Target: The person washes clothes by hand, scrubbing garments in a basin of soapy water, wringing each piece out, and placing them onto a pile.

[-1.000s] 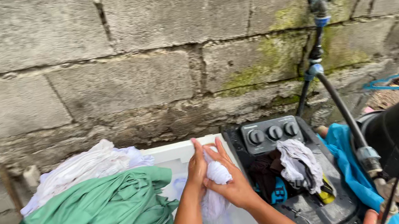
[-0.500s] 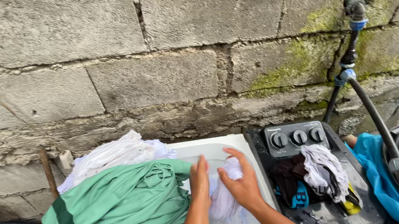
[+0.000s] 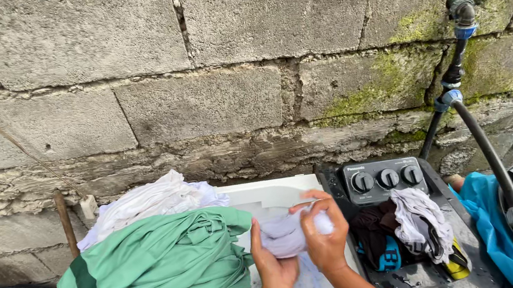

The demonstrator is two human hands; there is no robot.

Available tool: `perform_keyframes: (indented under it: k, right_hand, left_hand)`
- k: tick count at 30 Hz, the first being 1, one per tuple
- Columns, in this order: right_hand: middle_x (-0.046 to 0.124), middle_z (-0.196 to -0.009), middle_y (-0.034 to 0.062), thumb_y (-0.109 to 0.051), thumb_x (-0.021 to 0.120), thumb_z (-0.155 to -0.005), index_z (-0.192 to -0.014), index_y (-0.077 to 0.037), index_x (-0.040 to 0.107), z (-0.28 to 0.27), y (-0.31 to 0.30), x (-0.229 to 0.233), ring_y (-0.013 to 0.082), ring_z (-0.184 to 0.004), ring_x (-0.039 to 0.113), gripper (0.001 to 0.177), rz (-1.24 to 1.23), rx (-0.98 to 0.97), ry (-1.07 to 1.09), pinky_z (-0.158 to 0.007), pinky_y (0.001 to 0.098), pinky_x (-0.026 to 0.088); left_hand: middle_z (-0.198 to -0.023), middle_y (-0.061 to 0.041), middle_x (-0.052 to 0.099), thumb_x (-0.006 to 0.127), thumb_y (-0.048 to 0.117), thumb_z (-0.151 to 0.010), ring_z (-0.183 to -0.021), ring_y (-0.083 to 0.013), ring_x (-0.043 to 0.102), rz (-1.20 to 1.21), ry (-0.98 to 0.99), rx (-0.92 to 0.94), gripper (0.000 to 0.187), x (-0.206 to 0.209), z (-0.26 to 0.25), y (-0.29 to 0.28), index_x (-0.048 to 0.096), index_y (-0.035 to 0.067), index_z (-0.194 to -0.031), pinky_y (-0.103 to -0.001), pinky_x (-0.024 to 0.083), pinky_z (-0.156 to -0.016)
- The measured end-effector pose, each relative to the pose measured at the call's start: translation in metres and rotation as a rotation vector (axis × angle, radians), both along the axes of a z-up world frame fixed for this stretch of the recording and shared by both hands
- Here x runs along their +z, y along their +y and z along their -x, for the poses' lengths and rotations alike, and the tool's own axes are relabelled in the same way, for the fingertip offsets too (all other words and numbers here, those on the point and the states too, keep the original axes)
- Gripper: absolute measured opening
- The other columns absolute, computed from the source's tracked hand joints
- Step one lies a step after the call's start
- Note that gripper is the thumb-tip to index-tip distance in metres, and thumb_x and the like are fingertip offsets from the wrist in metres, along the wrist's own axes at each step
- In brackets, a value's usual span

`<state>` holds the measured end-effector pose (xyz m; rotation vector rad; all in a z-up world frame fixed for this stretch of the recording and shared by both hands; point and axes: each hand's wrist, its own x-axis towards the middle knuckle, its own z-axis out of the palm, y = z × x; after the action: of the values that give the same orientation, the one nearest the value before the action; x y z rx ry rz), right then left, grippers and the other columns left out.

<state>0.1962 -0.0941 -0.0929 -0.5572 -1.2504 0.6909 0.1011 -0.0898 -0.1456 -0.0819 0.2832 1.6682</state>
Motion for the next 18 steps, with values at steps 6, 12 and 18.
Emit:
perform_keyframes:
  k: [6,12,18]
  right_hand:
    - [0.064,-0.098,0.0117,0.000,0.066,-0.091,-0.099,-0.007,0.060,-0.014,0.054,-0.057,0.0194,-0.089,0.064,0.012,0.474,0.052,0.546,-0.082,0.0355,0.052]
    - [0.069,-0.093,0.0151,-0.026,0.058,-0.089,-0.096,-0.006,0.066,-0.017,0.098,-0.134,0.0303,-0.080,0.072,0.023,1.111,0.614,0.645,-0.075,0.0450,0.060]
    - [0.071,-0.091,0.0166,-0.022,0.062,-0.092,-0.094,-0.001,0.066,-0.021,0.130,-0.200,0.0269,-0.079,0.071,0.021,1.259,1.103,0.436,-0.071,0.0424,0.061]
  left_hand:
    - [-0.105,-0.014,0.067,0.076,0.004,-0.085,-0.096,-0.0248,0.066,0.001,0.494,0.262,0.024,-0.003,0.005,0.023,0.062,0.005,-0.105,-0.042,0.054,-0.086]
    - [-0.088,-0.006,0.073,0.072,-0.005,-0.069,-0.086,-0.0186,0.069,-0.063,1.289,0.412,0.030,0.020,0.003,0.007,0.059,0.005,-0.095,-0.034,0.056,-0.082]
    - [-0.090,-0.010,0.070,0.077,0.002,-0.068,-0.086,-0.0308,0.072,-0.493,1.844,0.422,0.020,0.007,0.009,-0.016,0.069,0.006,-0.086,-0.039,0.058,-0.077]
